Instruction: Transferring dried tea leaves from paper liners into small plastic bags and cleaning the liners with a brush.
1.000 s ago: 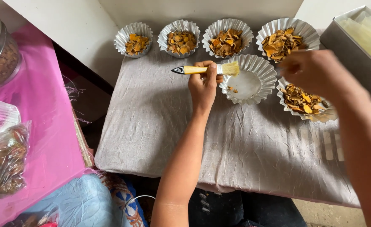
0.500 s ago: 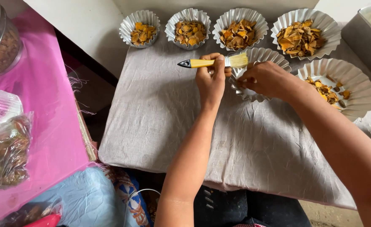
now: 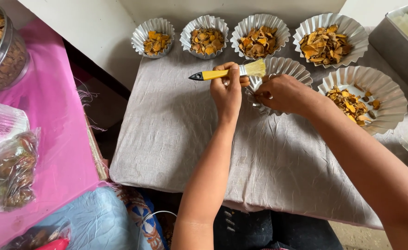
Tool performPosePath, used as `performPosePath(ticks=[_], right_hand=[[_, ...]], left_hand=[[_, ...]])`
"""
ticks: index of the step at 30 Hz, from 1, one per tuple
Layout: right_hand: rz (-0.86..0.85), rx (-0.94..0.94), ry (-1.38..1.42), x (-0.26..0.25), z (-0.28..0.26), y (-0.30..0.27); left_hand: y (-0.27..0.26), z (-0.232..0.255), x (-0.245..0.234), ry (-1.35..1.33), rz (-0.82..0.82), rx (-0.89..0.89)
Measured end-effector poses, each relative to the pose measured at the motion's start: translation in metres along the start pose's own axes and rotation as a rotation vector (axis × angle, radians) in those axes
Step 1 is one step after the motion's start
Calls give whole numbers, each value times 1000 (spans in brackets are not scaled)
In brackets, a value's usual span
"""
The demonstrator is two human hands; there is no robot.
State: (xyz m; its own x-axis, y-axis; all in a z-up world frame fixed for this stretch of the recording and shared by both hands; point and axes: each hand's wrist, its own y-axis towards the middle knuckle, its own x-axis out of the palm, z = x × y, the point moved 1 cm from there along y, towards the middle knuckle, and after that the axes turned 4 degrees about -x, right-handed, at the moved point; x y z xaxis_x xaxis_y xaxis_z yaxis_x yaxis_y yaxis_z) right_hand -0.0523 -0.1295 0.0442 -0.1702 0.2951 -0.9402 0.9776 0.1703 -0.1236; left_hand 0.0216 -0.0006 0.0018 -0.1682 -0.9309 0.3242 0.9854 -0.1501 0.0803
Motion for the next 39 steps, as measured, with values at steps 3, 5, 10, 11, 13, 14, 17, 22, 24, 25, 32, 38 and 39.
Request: performPosePath(ticks=[3, 5, 10, 11, 13, 14, 17, 22, 24, 25, 32, 38, 39], right_hand=[[55, -29, 0, 7, 6, 5], [65, -39, -33, 17, 11, 8], [83, -27, -123, 30, 22, 12], [157, 5, -13, 28, 24, 12], [228, 36, 95, 28, 40, 10], [402, 45, 242, 29, 56, 7], [621, 102, 728, 21, 61, -5], [640, 156, 1440, -7, 47, -29], [477, 292, 1136, -40, 31, -55], [481, 298, 1134, -55, 21, -68], [216, 591, -127, -60, 75, -137], [318, 630, 63, -71, 33, -151], [286, 645, 146, -75, 19, -152]], left_hand=[[-3, 3, 0, -15, 4, -5], [-2, 1, 1, -20, 5, -5], [0, -3, -1, -35, -1, 20], [0, -1, -2, -42, 8, 32], [2, 2, -4, -51, 19, 43], [3, 4, -5, -100, 21, 75], [-5, 8, -3, -161, -29, 104], [-6, 9, -2, -42, -120, 104], [-9, 12, -3, 75, -175, 162], [-10, 14, -3, 72, -181, 159], [-4, 15, -6, 6, -57, 120], [-3, 25, -6, -99, 37, 69], [-3, 31, -5, -195, 42, 60]])
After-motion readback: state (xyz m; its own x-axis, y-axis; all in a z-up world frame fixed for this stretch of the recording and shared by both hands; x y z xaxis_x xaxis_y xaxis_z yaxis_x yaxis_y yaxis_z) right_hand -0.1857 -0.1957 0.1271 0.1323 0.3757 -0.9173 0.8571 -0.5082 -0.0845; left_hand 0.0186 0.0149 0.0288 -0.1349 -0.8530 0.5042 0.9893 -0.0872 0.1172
